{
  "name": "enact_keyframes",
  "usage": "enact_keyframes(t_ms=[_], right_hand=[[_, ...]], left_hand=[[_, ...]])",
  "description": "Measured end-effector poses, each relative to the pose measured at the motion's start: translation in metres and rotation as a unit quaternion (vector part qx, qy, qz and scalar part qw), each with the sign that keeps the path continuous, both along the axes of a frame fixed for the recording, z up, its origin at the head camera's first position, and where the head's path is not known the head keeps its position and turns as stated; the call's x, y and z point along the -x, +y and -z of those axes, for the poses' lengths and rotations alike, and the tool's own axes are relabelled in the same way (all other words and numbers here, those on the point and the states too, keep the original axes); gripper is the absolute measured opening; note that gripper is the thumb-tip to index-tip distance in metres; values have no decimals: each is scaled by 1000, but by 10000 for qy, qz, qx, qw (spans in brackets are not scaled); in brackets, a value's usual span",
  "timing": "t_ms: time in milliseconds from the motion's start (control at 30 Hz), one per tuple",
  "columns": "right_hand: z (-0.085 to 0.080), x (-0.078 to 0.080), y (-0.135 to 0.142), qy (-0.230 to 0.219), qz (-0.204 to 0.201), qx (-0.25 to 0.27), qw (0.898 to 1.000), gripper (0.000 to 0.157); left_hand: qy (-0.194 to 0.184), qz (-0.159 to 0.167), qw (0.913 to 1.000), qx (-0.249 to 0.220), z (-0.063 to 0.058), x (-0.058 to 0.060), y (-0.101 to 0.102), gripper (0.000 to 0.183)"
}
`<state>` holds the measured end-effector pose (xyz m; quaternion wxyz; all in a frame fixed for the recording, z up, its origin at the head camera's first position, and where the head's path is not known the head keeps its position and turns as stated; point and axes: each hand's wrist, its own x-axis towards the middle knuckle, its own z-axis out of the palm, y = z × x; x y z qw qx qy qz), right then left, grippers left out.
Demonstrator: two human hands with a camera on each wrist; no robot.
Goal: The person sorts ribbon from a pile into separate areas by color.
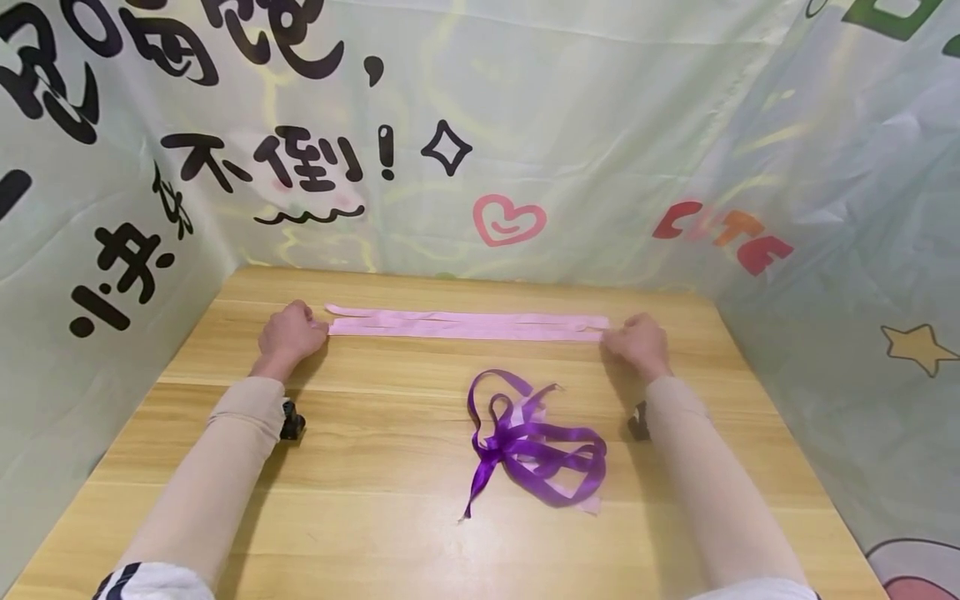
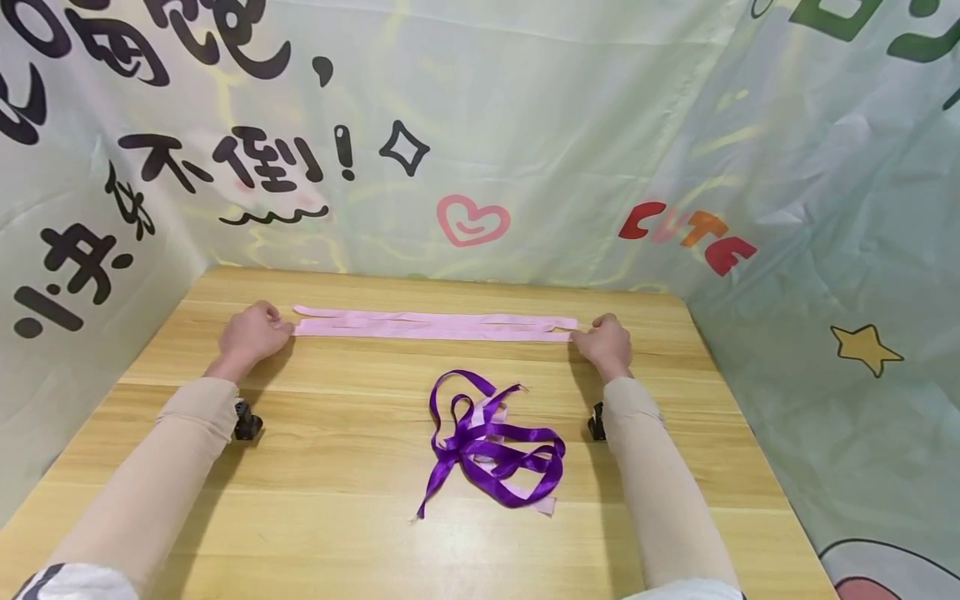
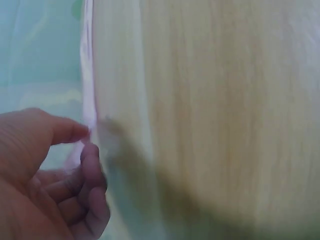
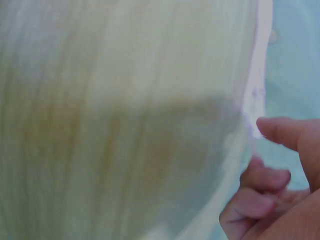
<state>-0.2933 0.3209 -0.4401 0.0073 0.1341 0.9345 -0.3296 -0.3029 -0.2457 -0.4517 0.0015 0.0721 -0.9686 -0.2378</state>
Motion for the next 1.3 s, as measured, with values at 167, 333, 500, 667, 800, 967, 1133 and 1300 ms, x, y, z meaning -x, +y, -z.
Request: enact_keyframes(t_ms=[167,333,500,667,800,967,1133,1300], right_hand=[[-16,-12,-8,486,22,-76,9988,56],[-27,-27,-27,829,-749,-327,9932,42],[-30,-37,-50,1106,-1805,-561,9757,33],[-23,-52,-69,1534,-3006,-840,9376,19],[-19,-71,-77,1280,-3810,-874,9115,14],[-15,-89,-79,822,-4217,-1020,8972,17],[-11,-98,-83,856,-4460,-1269,8818,17],[-9,-106,-90,1013,-4578,-1391,8722,11]], left_hand=[[700,132,9970,294,-17,-10,9,52],[1068,650,9917,301,-30,-24,36,40],[1369,1324,9816,134,-31,-35,75,27],[1295,2049,9702,-88,-27,-53,114,20],[1312,2665,9549,-2,-29,-68,139,18],[1270,3351,9336,40,-34,-84,166,16],[1068,3842,9170,-70,-29,-93,191,16],[1026,4010,9097,-339,-18,-99,211,16]])
